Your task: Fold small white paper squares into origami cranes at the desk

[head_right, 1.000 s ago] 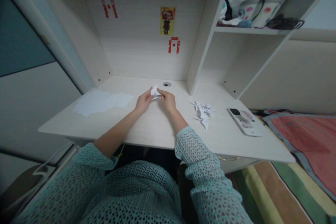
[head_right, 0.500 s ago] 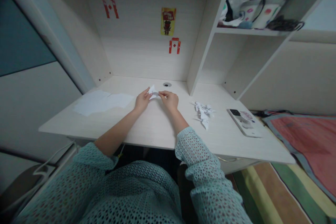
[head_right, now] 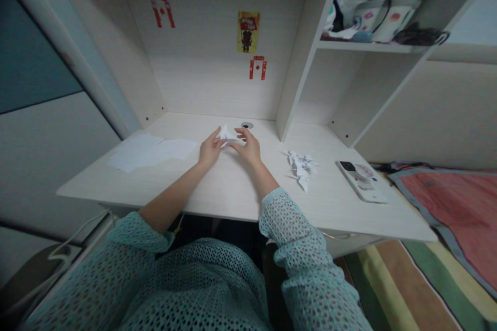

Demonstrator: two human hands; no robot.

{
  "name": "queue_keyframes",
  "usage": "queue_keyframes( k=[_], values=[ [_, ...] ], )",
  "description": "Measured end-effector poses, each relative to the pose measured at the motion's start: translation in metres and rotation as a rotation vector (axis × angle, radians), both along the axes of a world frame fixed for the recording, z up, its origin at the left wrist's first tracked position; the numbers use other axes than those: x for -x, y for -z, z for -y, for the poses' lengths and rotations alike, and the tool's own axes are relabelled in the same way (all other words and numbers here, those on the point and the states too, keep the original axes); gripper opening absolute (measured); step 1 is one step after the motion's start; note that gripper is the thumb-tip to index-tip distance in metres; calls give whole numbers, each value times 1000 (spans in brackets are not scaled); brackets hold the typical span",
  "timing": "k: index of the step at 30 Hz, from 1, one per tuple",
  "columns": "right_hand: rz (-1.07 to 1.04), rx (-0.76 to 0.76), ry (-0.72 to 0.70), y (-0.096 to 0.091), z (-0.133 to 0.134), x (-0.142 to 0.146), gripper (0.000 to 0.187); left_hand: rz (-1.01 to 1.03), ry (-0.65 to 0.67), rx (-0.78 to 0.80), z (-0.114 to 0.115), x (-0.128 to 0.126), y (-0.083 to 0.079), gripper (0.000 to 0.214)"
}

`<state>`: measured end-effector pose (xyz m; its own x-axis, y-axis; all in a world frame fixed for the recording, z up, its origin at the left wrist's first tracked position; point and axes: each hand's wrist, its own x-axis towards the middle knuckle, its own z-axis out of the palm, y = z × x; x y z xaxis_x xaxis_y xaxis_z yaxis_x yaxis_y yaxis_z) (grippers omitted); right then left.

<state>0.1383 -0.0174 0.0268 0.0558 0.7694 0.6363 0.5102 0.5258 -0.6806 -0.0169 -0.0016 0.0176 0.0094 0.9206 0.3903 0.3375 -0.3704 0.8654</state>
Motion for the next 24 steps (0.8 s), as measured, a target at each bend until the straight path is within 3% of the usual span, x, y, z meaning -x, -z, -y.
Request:
queue_keyframes(
  k=[3, 8, 17, 24],
  values=[
    [15, 38, -43, 3, -3, 2, 45, -83, -21, -52, 4, 1, -4, 52],
    [73, 54, 41, 6, -3, 2, 37, -124, -18, -58, 10, -1, -10, 49],
    [257, -29, 192, 3, 2, 0, 34, -54, 18, -42, 16, -7, -13, 44],
    [293, -74, 199, 4, 3, -1, 29, 28, 80, -49, 13, -8, -8, 50]
  ],
)
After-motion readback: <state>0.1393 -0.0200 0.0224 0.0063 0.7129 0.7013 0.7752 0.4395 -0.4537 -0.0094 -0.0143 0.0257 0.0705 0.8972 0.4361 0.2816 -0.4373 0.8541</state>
